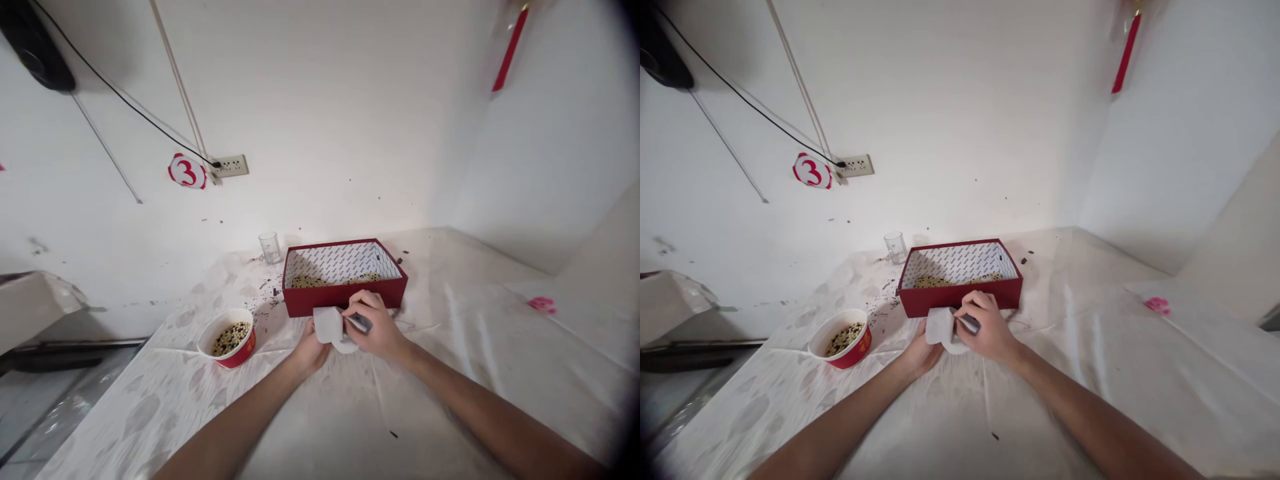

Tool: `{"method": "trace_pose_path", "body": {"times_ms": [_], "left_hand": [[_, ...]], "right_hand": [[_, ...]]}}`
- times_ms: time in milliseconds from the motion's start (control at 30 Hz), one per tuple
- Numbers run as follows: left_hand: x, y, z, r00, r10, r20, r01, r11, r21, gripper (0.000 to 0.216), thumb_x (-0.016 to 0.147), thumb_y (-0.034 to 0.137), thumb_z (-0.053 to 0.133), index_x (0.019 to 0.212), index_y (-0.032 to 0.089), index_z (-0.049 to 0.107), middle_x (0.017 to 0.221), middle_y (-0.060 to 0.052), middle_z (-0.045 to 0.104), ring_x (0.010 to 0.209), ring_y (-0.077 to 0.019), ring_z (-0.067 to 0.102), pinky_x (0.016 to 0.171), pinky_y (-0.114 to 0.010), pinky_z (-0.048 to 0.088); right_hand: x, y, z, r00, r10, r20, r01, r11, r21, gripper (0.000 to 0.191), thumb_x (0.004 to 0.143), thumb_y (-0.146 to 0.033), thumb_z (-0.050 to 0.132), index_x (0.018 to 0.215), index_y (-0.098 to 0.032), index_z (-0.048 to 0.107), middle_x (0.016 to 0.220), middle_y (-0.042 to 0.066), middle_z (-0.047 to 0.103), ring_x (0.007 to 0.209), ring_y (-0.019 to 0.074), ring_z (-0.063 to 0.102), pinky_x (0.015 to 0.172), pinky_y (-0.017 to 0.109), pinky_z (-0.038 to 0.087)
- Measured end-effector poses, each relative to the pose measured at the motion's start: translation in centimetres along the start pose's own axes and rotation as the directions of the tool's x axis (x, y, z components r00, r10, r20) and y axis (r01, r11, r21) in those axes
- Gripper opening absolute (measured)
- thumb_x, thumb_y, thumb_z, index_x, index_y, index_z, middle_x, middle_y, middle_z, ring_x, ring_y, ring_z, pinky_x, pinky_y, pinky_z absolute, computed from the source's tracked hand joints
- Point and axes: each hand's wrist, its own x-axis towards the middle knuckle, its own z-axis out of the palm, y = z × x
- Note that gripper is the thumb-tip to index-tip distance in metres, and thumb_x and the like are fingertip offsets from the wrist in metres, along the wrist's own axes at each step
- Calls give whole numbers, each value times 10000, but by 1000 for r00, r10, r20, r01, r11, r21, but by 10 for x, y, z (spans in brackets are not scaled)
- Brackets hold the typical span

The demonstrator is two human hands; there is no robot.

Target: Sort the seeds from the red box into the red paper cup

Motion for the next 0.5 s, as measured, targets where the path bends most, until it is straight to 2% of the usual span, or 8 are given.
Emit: {"method": "trace_pose_path", "body": {"times_ms": [133, 200, 367, 500], "left_hand": [[0, 1, 0, 1000, 19, -25, -19, 1000, 8, 299, 563, 245, 905, 786, 171, 721, 757, -17, 689, 730, -147, 593, 727, -286, 451], [1, 1, 0, 1000, 24, -3, -24, 999, 39, 278, 575, 242, 899, 776, 161, 725, 743, -13, 680, 685, -130, 569, 689, -274, 439], [3, 3, -3, 999, -16, 48, 15, 1000, 13, 247, 625, 282, 872, 764, 144, 721, 734, -19, 668, 660, -121, 547, 643, -254, 423], [3, 4, -4, 996, -74, 54, 75, 997, -15, 235, 651, 263, 860, 806, 149, 726, 765, -17, 670, 696, -121, 553, 684, -250, 434]], "right_hand": [[1, -4, -2, 999, 31, 16, -31, 999, 14, 129, 827, -140, 642, 911, -238, 633, 1003, 42, 571, 949, 211, 562, 873, 414, 408], [2, -6, -4, 999, 29, 26, -30, 999, 19, 154, 804, -131, 661, 913, -235, 628, 1011, 40, 570, 950, 209, 559, 870, 407, 409], [2, -7, -5, 1000, -5, 30, 4, 1000, 17, 169, 810, -137, 663, 944, -236, 636, 1006, 34, 567, 950, 198, 563, 869, 395, 410], [2, -5, -5, 999, -37, 1, 37, 999, -12, 169, 828, -139, 635, 959, -246, 643, 983, 33, 568, 939, 198, 570, 862, 399, 410]]}}
